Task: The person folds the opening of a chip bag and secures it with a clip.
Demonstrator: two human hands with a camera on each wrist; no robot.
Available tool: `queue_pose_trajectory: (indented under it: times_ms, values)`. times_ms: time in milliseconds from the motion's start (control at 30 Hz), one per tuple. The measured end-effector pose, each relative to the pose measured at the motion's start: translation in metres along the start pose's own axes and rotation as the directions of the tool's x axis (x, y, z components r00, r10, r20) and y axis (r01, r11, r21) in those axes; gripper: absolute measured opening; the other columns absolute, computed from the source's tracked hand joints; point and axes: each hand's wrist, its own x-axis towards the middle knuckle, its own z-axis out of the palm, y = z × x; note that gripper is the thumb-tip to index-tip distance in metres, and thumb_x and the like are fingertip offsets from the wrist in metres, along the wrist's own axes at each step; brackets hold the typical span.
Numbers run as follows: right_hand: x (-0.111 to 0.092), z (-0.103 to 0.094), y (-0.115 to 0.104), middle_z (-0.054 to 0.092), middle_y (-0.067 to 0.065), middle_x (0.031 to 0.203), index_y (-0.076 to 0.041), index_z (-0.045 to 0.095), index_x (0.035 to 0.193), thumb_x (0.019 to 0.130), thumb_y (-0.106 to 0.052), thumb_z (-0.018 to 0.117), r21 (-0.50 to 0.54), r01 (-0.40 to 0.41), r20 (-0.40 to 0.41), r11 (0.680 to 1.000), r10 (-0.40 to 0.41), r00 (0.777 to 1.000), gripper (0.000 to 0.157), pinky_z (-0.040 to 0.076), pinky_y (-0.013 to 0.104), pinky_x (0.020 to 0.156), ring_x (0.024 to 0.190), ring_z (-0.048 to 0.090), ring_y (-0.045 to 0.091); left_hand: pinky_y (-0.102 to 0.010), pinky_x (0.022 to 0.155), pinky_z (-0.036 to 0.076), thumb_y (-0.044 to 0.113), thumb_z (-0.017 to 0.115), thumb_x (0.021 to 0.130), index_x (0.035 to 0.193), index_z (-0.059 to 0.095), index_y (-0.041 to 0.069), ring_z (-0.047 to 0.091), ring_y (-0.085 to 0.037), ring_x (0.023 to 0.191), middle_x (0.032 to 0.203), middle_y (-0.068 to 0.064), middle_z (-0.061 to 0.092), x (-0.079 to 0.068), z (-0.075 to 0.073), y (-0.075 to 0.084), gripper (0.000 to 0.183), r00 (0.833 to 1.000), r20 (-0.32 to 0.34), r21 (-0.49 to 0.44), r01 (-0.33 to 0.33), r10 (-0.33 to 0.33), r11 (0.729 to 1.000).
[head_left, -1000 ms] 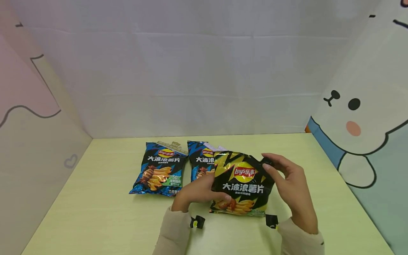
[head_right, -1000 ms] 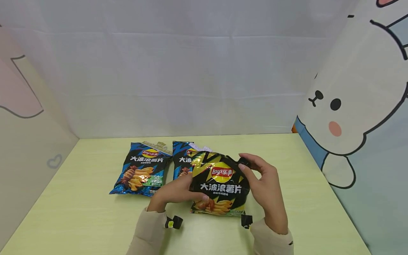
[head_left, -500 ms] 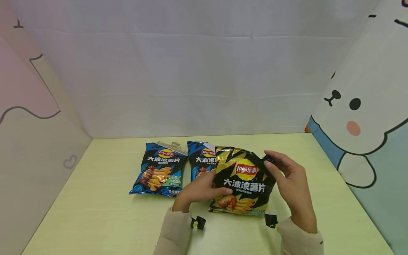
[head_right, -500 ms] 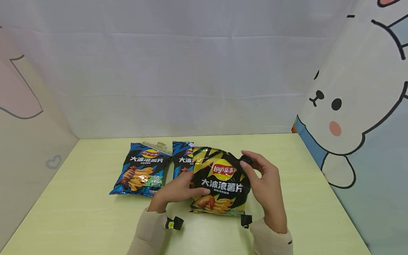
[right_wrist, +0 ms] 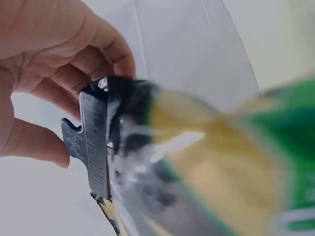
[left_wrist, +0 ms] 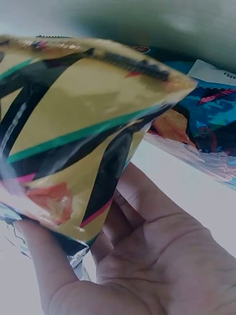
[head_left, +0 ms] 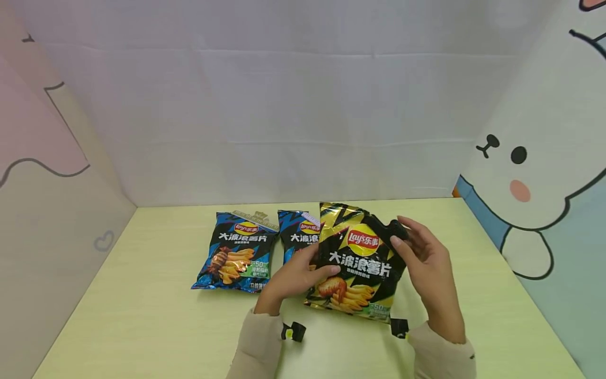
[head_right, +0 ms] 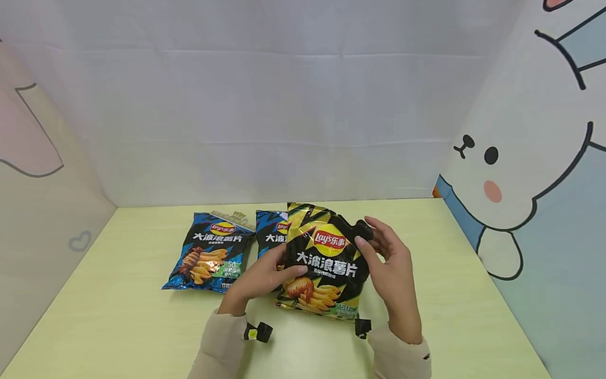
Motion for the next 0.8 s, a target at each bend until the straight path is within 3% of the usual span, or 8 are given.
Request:
queue_pose_trajectory:
  times_ms: [133,233,367,500,667,800]
  values:
    - [0.002,0.001,0.002,0.055,0.016,0.147,-0.022,0.039,0.155,0.102,-0.032,0.060,-0.023,-0.073,0.067,0.997,0.075,0.995,0.057,0.047,0.036,0.112,0.130,0.056,0.025,-0.043,0.103,0.054,0.038,0.063,0.100,0.152,0.041,0.017,0.065,-0.024,0.122,0.137,-0.008,0.064,0.002,0.000,0.000,0.060,0.999,-0.019,-0.049,-0.029,0.028,0.998]
    - [0.004,0.001,0.003,0.046,0.021,0.155,-0.020,0.028,0.160,0.101,-0.036,0.061,-0.061,-0.118,0.120,0.991,0.125,0.985,0.069,0.041,0.056,0.115,0.137,0.050,0.038,-0.042,0.101,0.055,0.038,0.063,0.099,0.149,0.045,0.017,0.066,-0.024,0.119,0.134,-0.008,0.066,0.002,0.000,0.000,0.057,0.999,-0.039,-0.048,-0.027,0.025,0.999]
    - [0.005,0.003,0.005,0.052,0.023,0.149,-0.015,0.019,0.162,0.098,-0.043,0.064,-0.144,-0.168,0.187,0.975,0.194,0.963,0.083,0.050,0.053,0.107,0.129,0.058,0.039,-0.043,0.099,0.055,0.039,0.064,0.099,0.147,0.047,0.017,0.067,-0.024,0.116,0.131,-0.008,0.067,0.002,0.000,0.000,0.055,0.998,-0.063,-0.035,-0.005,0.002,0.999]
    - [0.006,0.005,0.008,0.059,0.024,0.140,-0.013,0.016,0.162,0.095,-0.041,0.069,-0.158,-0.177,0.228,0.972,0.210,0.951,0.090,0.056,0.046,0.100,0.121,0.064,0.036,-0.040,0.096,0.054,0.040,0.063,0.099,0.147,0.047,0.018,0.066,-0.021,0.112,0.130,-0.007,0.067,0.002,0.000,0.001,0.055,0.997,-0.076,-0.036,0.012,-0.014,0.999]
    - [0.007,0.004,0.012,0.062,0.021,0.139,-0.016,0.022,0.160,0.093,-0.036,0.073,-0.099,-0.167,0.273,0.981,0.188,0.944,0.087,0.058,0.035,0.091,0.119,0.066,0.031,-0.042,0.099,0.054,0.040,0.059,0.102,0.148,0.045,0.018,0.066,-0.019,0.113,0.134,-0.007,0.064,0.003,0.001,0.001,0.053,0.997,-0.082,-0.071,0.012,-0.017,0.997]
    - [0.007,0.003,0.015,0.060,0.020,0.141,-0.015,0.027,0.157,0.092,-0.035,0.074,-0.085,-0.197,0.323,0.977,0.214,0.922,0.083,0.057,0.040,0.095,0.123,0.063,0.032,-0.044,0.102,0.053,0.039,0.058,0.102,0.148,0.045,0.018,0.066,-0.021,0.116,0.135,-0.007,0.064,0.003,0.001,0.001,0.052,0.996,-0.091,-0.088,0.005,-0.013,0.996]
